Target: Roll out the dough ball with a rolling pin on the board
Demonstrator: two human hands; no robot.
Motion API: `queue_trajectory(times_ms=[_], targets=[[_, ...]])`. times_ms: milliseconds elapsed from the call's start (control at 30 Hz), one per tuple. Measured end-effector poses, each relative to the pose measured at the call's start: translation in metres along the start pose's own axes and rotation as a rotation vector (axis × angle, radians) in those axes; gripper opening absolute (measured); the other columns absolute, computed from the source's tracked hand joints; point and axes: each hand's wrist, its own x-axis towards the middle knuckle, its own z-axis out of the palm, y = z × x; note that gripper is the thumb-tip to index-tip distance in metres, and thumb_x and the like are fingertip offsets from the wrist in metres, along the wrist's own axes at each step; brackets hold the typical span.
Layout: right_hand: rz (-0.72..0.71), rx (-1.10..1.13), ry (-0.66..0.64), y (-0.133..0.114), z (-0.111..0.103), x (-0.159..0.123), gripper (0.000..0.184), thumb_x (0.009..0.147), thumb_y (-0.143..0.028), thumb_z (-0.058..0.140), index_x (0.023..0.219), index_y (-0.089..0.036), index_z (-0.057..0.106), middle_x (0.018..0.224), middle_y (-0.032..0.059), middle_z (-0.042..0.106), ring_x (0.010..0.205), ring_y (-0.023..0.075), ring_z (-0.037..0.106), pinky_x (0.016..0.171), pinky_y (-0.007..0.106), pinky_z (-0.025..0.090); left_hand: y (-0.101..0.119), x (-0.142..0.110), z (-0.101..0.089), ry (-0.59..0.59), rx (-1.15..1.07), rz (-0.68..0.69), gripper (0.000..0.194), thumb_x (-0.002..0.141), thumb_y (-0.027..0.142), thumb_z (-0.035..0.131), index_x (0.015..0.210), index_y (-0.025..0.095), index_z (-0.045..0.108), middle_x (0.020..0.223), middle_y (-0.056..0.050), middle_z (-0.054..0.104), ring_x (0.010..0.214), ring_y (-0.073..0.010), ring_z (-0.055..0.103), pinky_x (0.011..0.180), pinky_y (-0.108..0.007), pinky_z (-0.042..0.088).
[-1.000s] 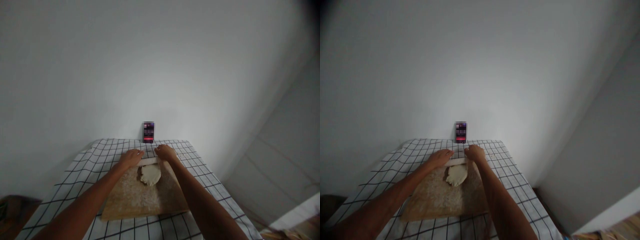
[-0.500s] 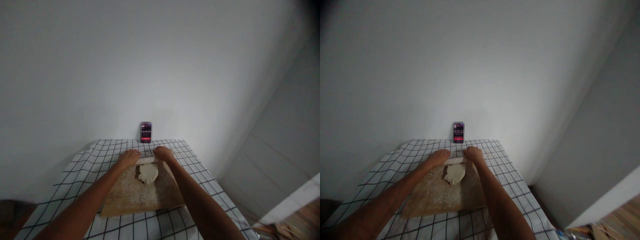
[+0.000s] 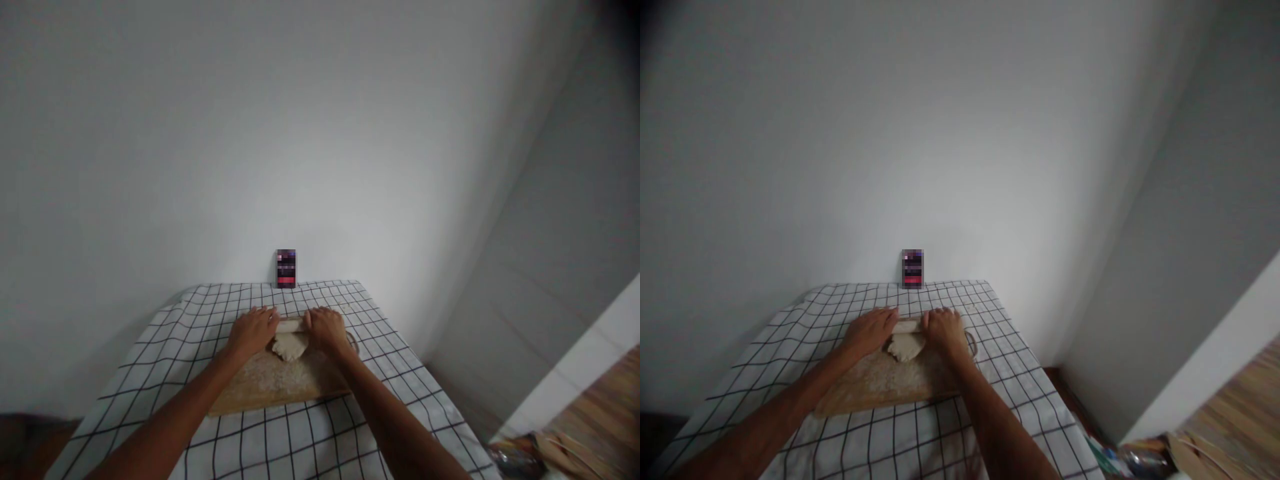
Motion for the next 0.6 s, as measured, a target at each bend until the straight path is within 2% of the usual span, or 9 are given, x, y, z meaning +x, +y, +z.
queue_trajectory(times_ms=[133,200,300,367,467,533,600], targets=[[-0.011,0.101,0.089,-0.003,-0.007,-0.026,0.04,0.106,-0.032,0.035,0.1,-0.019,0.072,0.111,0.0119,0.075,0.112,0.0245,0.065,0.098,0.035,0.043,0.013,-0.021,-0.017,0.06,-0.028,0.002,0.036,0.09,0.039,0.035,0.115,0.024,0.056,0.123,-0.004,0.066,0.117,-0.024,0.053,0.103,-0.04,0.038],[-0.001,0.158,0.099,-0.004,-0.009,-0.04,0.041,0.107,-0.035,0.035,0.097,-0.019,0.072,0.105,0.0112,0.076,0.103,0.0236,0.068,0.094,0.033,0.045,0.019,-0.035,-0.025,0.11,-0.096,0.042,0.034,0.091,0.039,0.034,0.112,0.027,0.057,0.117,0.0,0.069,0.113,-0.0213,0.055,0.1,-0.037,0.041],[0.012,0.214,0.103,-0.004,-0.007,-0.06,0.044,0.108,-0.038,0.033,0.093,-0.02,0.07,0.097,0.0094,0.077,0.093,0.0226,0.071,0.088,0.033,0.048,0.025,-0.058,-0.034,0.163,-0.19,0.084,0.03,0.089,0.041,0.036,0.109,0.032,0.057,0.111,0.002,0.069,0.107,-0.0216,0.056,0.095,-0.038,0.045],[-0.021,0.25,0.138,-0.004,-0.003,-0.069,0.04,0.107,-0.038,0.036,0.1,-0.021,0.071,0.107,0.0092,0.076,0.105,0.0233,0.069,0.094,0.034,0.048,0.026,-0.07,-0.037,0.166,-0.209,0.077,0.029,0.085,0.044,0.043,0.11,0.034,0.055,0.109,0.002,0.068,0.105,-0.023,0.055,0.092,-0.039,0.046],[-0.068,0.307,0.172,-0.001,0.002,-0.075,0.035,0.106,-0.038,0.041,0.114,-0.023,0.071,0.129,0.0082,0.071,0.128,0.0239,0.059,0.109,0.038,0.041,0.024,-0.08,-0.039,0.125,-0.212,0.067,0.033,0.077,0.044,0.056,0.109,0.036,0.054,0.105,0.003,0.068,0.102,-0.0235,0.056,0.088,-0.038,0.049],[-0.066,0.346,0.143,0.002,0.002,-0.077,0.035,0.106,-0.038,0.042,0.118,-0.024,0.071,0.135,0.0075,0.068,0.129,0.0237,0.059,0.112,0.04,0.04,0.023,-0.081,-0.039,0.094,-0.203,0.07,0.034,0.074,0.041,0.06,0.108,0.037,0.054,0.103,0.004,0.069,0.101,-0.0235,0.058,0.086,-0.038,0.05],[-0.052,0.373,0.117,0.007,0.0,-0.078,0.034,0.105,-0.039,0.044,0.121,-0.024,0.07,0.137,0.0072,0.067,0.127,0.0233,0.061,0.11,0.04,0.042,0.023,-0.08,-0.037,0.085,-0.2,0.084,0.033,0.076,0.043,0.058,0.108,0.038,0.054,0.113,0.004,0.067,0.106,-0.0234,0.058,0.089,-0.038,0.05]])
